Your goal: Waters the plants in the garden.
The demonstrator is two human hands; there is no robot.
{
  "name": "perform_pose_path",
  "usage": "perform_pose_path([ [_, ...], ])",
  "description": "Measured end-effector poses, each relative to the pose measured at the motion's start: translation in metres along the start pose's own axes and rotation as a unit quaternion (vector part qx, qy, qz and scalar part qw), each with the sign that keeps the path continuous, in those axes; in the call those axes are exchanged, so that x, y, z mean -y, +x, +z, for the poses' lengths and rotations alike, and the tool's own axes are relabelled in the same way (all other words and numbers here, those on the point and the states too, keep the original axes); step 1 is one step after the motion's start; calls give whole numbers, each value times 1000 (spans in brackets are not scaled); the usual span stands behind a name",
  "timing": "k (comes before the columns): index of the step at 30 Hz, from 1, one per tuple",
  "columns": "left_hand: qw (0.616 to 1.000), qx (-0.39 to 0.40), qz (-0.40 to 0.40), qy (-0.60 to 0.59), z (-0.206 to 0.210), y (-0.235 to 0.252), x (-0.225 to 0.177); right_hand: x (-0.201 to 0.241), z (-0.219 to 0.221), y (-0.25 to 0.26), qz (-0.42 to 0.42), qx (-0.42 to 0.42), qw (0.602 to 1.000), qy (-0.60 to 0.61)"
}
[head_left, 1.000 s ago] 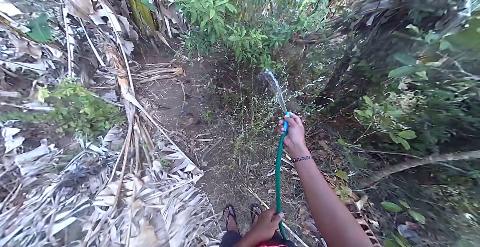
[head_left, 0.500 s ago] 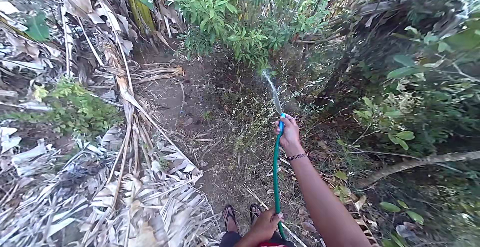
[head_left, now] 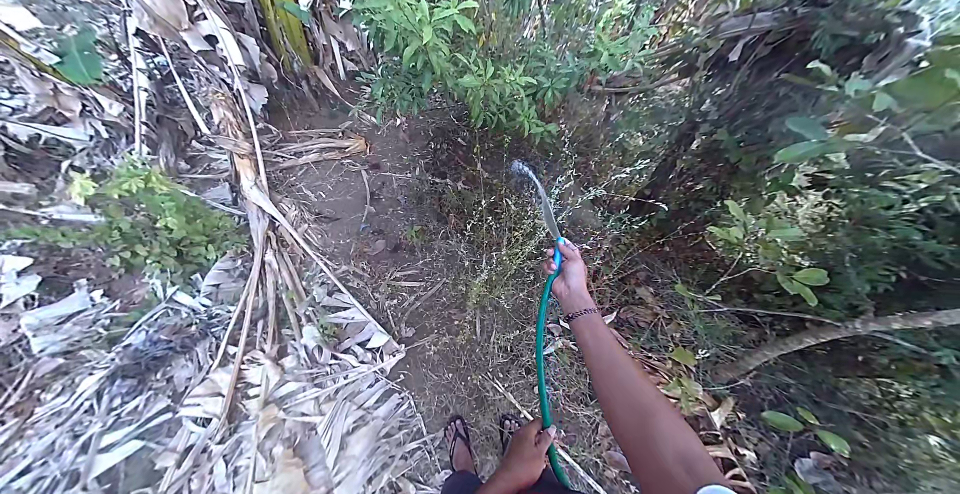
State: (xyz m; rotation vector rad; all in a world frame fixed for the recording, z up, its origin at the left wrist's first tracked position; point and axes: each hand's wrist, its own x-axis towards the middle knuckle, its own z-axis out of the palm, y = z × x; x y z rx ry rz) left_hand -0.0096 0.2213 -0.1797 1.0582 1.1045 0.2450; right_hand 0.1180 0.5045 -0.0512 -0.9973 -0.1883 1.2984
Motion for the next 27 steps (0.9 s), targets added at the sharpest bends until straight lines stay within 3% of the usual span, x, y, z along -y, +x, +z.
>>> perform_pose_path([
  [13, 1000, -18, 12, -5, -4, -3, -12, 23, 10, -28, -63, 110, 991, 29],
  [17, 1000, -6, 17, 14, -3, -5, -15, 33, 8, -30, -66, 100, 993, 13],
  [27, 1000, -5, 23, 12, -4, -3, -26, 57, -2, -45, -175, 45, 983, 38],
])
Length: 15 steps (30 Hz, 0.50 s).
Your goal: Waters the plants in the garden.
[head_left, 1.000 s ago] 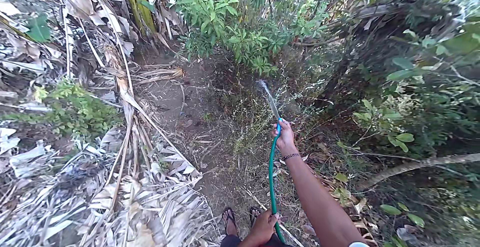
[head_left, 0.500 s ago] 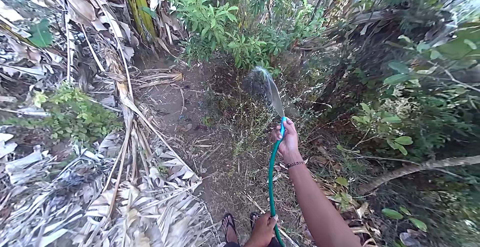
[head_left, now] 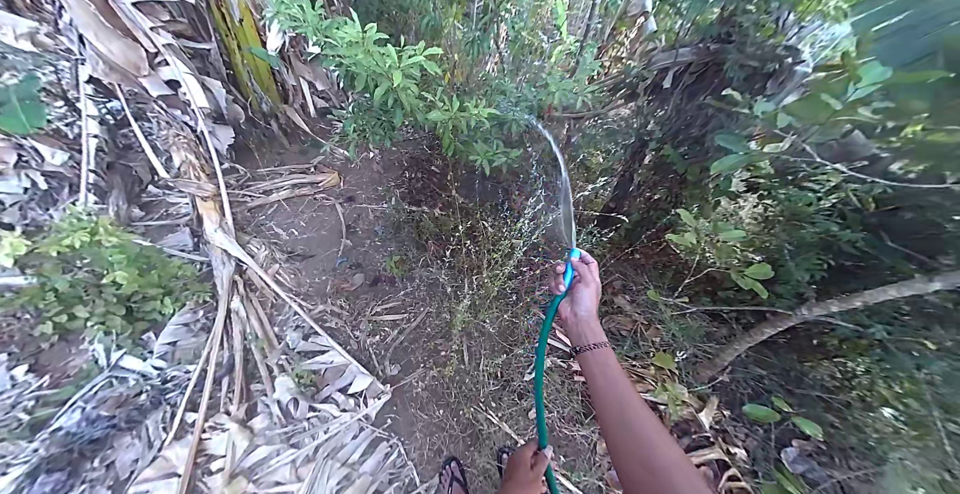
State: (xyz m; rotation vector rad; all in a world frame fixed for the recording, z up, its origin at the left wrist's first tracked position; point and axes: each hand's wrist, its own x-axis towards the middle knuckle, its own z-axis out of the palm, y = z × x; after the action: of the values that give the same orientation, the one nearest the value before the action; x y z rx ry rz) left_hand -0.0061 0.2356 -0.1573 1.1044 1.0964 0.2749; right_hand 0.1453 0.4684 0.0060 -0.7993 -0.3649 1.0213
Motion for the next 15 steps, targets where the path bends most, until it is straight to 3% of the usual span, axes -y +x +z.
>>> perform_pose_path([
  [15, 1000, 13, 16, 16, 1, -1, -13, 17, -5, -3, -49, -12, 999, -10],
])
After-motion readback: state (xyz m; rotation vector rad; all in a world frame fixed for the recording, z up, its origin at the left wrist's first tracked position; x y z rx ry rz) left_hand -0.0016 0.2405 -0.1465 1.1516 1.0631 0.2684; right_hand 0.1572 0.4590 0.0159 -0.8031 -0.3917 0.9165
